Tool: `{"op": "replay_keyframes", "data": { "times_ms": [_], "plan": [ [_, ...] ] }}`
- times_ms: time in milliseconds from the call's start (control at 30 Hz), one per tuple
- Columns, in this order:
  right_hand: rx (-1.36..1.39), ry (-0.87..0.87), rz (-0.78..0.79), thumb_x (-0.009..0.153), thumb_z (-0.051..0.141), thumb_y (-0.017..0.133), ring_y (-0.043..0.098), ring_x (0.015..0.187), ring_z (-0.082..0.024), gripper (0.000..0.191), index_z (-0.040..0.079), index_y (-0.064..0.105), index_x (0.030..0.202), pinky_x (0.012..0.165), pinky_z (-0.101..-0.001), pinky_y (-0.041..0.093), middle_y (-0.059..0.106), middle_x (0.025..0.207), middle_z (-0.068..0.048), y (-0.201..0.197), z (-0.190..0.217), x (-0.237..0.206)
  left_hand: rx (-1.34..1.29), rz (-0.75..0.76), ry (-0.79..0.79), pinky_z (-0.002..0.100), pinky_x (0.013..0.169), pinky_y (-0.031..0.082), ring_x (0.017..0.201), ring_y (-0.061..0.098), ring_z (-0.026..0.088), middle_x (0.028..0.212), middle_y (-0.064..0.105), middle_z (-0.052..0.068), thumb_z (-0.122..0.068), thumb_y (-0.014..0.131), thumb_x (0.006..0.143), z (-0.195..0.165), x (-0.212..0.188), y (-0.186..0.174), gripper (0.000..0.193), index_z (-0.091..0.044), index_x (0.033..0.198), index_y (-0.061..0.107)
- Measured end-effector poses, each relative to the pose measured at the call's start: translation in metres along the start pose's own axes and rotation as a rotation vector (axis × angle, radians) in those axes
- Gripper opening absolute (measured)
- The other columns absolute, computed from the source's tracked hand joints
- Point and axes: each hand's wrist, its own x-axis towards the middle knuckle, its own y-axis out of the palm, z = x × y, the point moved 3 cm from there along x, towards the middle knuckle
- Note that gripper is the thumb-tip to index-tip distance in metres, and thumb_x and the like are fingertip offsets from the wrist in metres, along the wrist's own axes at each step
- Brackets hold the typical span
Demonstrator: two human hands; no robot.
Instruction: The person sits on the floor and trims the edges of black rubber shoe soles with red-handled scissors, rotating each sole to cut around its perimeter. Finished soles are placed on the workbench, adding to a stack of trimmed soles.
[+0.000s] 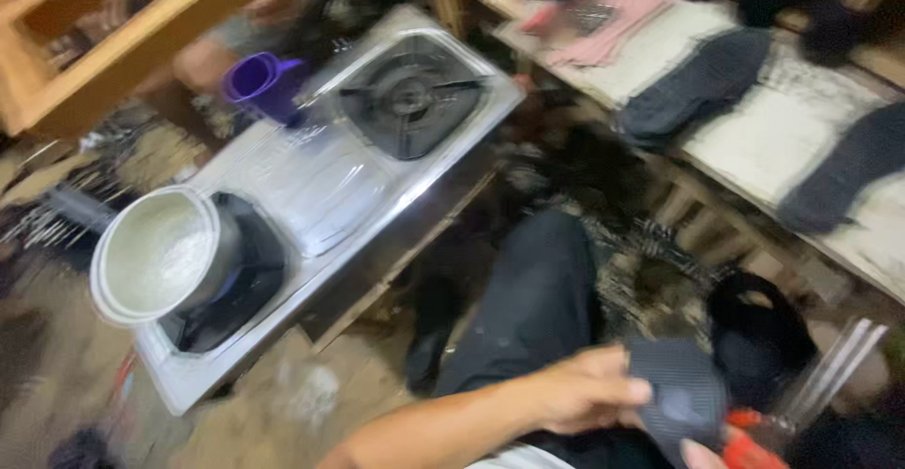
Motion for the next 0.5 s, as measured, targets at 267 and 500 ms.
{"op": "replay_keyframes", "data": {
  "times_ms": [267, 500],
  "plan": [
    [0.037, 0.071, 0.143, 0.07, 0.015, 0.092, 0.064, 0.062, -0.014, 0.046, 0.002, 0.077, 0.112, 0.058, -0.0287, 0.055, 0.066, 0.07, -0.008, -0.01, -0.032, -0.076, 0.313, -0.425, 0.329, 0.05, 0.084, 0.063, 0.102, 0.072, 0.033, 0.114, 0.067, 0.018, -0.005, 0.067, 0.095, -0.064, -0.019, 0.07, 0.048, 0.003, 0.136, 0.042],
    [-0.321, -0.161, 0.116, 0.052, 0.036, 0.101, 0.076, 0.071, -0.021, 0.078, 0.01, 0.073, 0.12, 0.072, -0.0352, 0.059, 0.077, 0.087, -0.004, -0.025, 0.016, -0.086, 0.357, -0.414, 0.447, 0.054, 0.088, 0.061, 0.103, 0.071, 0.031, 0.119, 0.065, 0.016, -0.003, 0.061, 0.094, -0.051, -0.013, 0.072, 0.048, -0.005, 0.138, 0.042]
  ]
}}
